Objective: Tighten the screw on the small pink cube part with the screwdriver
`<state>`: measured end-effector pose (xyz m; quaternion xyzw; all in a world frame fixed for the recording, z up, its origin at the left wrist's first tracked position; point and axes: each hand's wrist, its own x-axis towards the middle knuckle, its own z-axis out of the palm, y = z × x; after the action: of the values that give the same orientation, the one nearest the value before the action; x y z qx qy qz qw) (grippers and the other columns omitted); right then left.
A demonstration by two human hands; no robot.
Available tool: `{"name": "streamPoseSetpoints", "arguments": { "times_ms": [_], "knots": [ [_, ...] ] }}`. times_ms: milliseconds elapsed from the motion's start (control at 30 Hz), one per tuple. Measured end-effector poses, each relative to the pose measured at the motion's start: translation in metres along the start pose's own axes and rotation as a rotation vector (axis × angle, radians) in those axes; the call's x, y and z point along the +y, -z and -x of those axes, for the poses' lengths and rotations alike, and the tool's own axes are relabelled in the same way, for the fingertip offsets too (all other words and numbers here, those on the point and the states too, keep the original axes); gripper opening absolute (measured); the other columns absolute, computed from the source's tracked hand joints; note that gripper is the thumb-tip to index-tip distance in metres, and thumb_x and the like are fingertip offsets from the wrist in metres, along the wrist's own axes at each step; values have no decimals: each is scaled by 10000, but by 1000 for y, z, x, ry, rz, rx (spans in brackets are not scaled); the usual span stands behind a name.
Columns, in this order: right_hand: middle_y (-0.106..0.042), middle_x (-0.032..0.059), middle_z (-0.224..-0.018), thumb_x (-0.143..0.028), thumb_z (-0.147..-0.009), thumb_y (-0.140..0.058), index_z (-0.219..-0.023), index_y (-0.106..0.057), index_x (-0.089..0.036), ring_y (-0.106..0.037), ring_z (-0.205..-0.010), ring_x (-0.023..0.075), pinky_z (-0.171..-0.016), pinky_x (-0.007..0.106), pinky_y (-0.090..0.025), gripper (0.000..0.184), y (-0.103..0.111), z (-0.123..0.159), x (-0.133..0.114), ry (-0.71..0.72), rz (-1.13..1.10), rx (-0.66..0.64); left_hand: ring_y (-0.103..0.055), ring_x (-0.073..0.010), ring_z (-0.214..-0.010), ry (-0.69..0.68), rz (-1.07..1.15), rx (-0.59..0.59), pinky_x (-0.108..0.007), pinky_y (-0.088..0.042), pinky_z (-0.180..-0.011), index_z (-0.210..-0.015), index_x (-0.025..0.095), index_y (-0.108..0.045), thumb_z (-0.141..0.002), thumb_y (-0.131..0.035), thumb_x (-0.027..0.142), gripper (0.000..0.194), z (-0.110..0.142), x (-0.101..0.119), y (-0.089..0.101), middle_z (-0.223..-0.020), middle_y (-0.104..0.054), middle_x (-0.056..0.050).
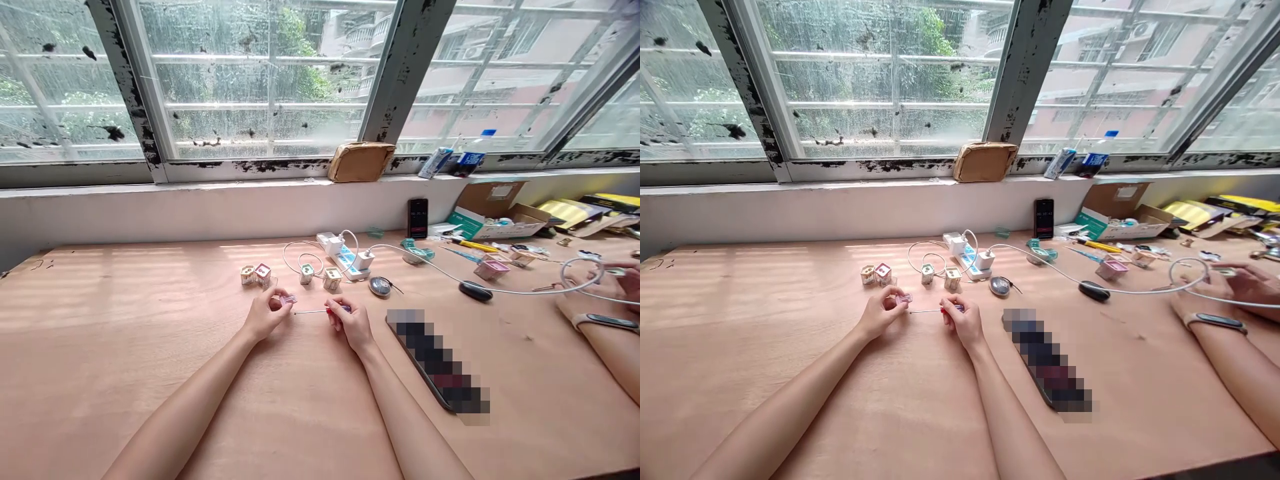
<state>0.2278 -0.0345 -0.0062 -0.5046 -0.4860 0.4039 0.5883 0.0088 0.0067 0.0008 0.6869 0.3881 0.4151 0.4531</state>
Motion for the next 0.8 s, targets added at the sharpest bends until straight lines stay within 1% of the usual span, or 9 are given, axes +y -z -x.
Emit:
{"name": "streamPoseSetpoints", "arguments": {
  "times_ms": [67,200,333,433,533,633,800],
  "knots": [
    [-523,-9,-498,-456,-757,-710,-715,-619,-142,-418,-392,77,-365,193,-275,329,1,0,1,-4,-11,12,-574,-100,-601,6,10,19,-187,-406,-569,-933,160,-597,-806,-657,353,239,0,0,0,-725,-647,-5],
    [-526,-5,-481,-471,-735,-720,-742,-634,-136,-400,-368,73,-345,189,-246,345,4,-2,5,-28,-63,66,-594,-102,-633,-32,9,18,-188,-426,-590,-944,162,-601,-804,-649,324,219,0,1,0,-767,-655,-9],
    [-530,-2,-488,-480,-698,-748,-742,-633,-139,-407,-359,81,-324,194,-247,362,6,-5,8,-78,-146,101,-644,-124,-727,-76,-32,-17,-216,-498,-673,-967,170,-603,-810,-643,289,202,2,0,-2,-887,-677,-36],
    [-533,-3,-494,-470,-690,-763,-756,-643,-138,-416,-367,79,-324,192,-256,359,6,-6,8,-73,-201,125,-661,-139,-793,-116,-64,-44,-243,-532,-739,-990,177,-606,-807,-644,265,207,3,0,-3,-964,-679,-50],
    [-528,-4,-479,-489,-703,-762,-744,-641,-136,-403,-354,73,-320,191,-253,375,5,-5,6,-69,-206,135,-652,-137,-797,-137,-87,-67,-254,-546,-756,-991,179,-608,-811,-634,257,198,4,1,-4,-964,-671,-50],
    [-526,1,-461,-538,-720,-749,-698,-617,-137,-383,-331,66,-310,195,-239,422,4,-5,4,-68,-173,147,-629,-132,-783,-168,-123,-90,-256,-551,-762,-994,179,-619,-809,-630,248,197,5,3,-4,-917,-655,-42],
    [-527,1,-457,-603,-668,-772,-704,-610,-135,-385,-329,65,-304,195,-235,497,3,-6,5,-60,-199,175,-617,-128,-772,-172,-149,-104,-254,-541,-756,-1005,172,-623,-818,-628,251,203,6,7,-3,-935,-652,-50]
  ]
}}
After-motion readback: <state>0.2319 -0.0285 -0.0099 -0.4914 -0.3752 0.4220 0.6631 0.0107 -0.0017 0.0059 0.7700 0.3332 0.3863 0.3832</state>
